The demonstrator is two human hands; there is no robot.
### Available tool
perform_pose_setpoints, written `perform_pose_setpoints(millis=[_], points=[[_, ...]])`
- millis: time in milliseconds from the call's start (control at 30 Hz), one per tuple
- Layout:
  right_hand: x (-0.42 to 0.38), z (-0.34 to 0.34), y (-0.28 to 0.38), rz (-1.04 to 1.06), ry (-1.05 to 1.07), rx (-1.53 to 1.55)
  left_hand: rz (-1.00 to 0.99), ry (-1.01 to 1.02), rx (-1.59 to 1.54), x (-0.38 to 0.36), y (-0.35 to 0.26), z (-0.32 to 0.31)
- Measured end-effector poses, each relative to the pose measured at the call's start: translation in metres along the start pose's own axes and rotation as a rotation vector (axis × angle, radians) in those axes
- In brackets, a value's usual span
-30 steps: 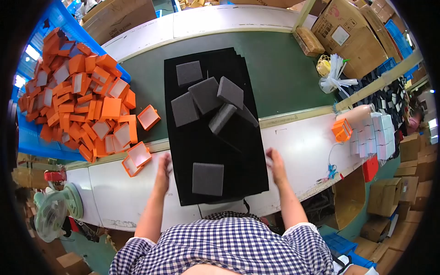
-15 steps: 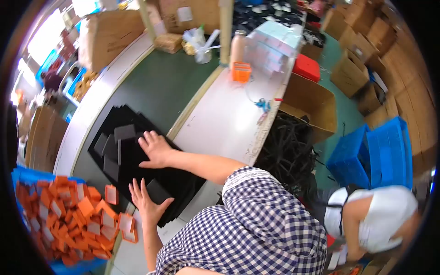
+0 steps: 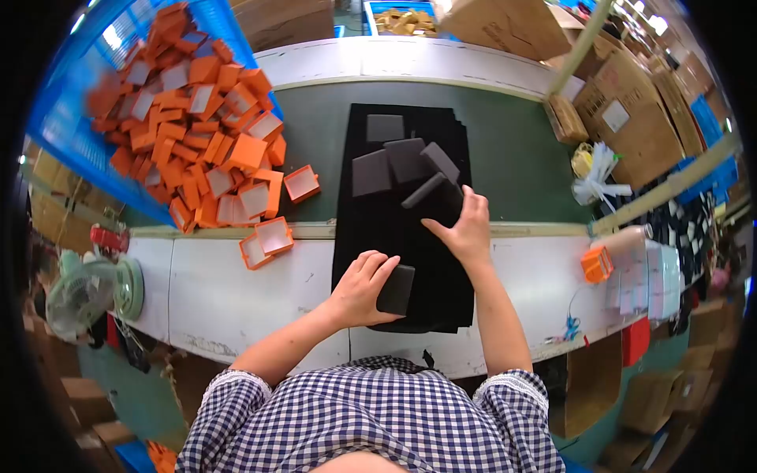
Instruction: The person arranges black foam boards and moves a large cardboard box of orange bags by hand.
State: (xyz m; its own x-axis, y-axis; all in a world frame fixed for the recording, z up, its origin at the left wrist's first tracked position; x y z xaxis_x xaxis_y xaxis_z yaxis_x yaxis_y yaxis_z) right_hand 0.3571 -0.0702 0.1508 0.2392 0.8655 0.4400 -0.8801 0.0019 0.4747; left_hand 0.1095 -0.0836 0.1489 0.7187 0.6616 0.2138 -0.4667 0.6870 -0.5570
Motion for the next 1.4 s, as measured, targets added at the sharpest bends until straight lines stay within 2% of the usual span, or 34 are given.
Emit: perform_pose_setpoints(millis=[67,100,167,233,267,333,367,433,500,567,633,700,833,900,1067,1200,1267,1333,1367,1400], points=[[0.004,-0.001,-0.012,-0.073,0.077,0.113,0.033,-0.102,-0.178,0.003,0.004,0.016],[0.008,0.007,0.0,-0.215,0.16,0.299,0.07,-0.174,-0.233,0.006,0.009,0.026],[0.004,-0.003,-0.009,-0.229,0.205,0.469,0.08,-0.313,-0.145,0.016,0.02,0.041],[-0.001,-0.004,-0.02,-0.235,0.261,0.583,0.12,-0.286,-0.018,0.032,0.031,0.029],[-0.003,0.002,-0.006,-0.253,0.321,0.71,0.242,-0.078,0.008,0.039,0.034,0.025],[-0.015,-0.004,-0.028,-0.18,0.37,0.687,0.223,-0.019,0.093,0.033,0.042,-0.006],[-0.016,0.0,-0.032,-0.251,0.366,0.657,0.236,0.038,-0.02,0.04,0.044,-0.016],[-0.023,0.004,-0.03,-0.373,0.372,0.792,0.254,0.099,-0.036,0.032,0.041,-0.018],[-0.026,0.007,-0.028,-0.425,0.468,1.069,0.236,0.106,-0.054,0.028,0.048,-0.016],[-0.035,0.01,-0.064,-0.676,0.427,1.196,0.181,0.079,-0.04,0.031,0.052,-0.02],[-0.038,0.002,-0.084,-0.631,0.564,1.26,0.105,0.03,-0.093,0.035,0.059,-0.03],[-0.041,0.002,-0.089,-0.233,0.608,0.995,0.115,0.007,-0.088,0.033,0.059,-0.031],[-0.049,0.002,-0.096,-0.084,0.561,1.006,0.006,-0.104,-0.208,0.037,0.053,-0.035],[-0.052,-0.003,-0.095,0.017,0.521,1.018,-0.121,-0.285,-0.379,0.038,0.044,-0.034],[-0.061,-0.005,-0.09,0.194,0.428,1.034,-0.193,-0.444,-0.352,0.031,0.022,-0.018],[-0.069,-0.002,-0.078,0.091,0.376,1.072,-0.201,-0.466,-0.36,0.021,0.02,-0.013],[-0.068,-0.014,-0.046,-0.314,0.24,1.478,-0.141,-0.422,-0.407,0.007,0.021,-0.002],[-0.058,0.001,0.034,-0.557,0.565,1.624,-0.171,-0.509,-0.36,-0.022,0.014,0.04],[-0.056,-0.001,0.042,-0.645,0.404,1.522,-0.156,-0.547,-0.306,-0.037,0.015,0.062],[-0.046,-0.004,0.089,-0.466,0.555,1.561,-0.146,-0.578,-0.317,-0.05,0.023,0.074]])
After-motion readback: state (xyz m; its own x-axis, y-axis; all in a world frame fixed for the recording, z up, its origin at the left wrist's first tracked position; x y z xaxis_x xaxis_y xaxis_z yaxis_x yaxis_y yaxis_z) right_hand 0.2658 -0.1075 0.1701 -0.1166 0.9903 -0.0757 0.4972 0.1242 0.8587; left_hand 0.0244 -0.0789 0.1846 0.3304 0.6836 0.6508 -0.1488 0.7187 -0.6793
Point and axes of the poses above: each hand's wrist, its own x-axis towards the middle knuckle, its own z-axis out of the back of the hand, y = z × x, the point moved 3 cm from there along x, towards the middle knuckle, and after that the axes turned 9 degrees about z, right-handed, at the moved point
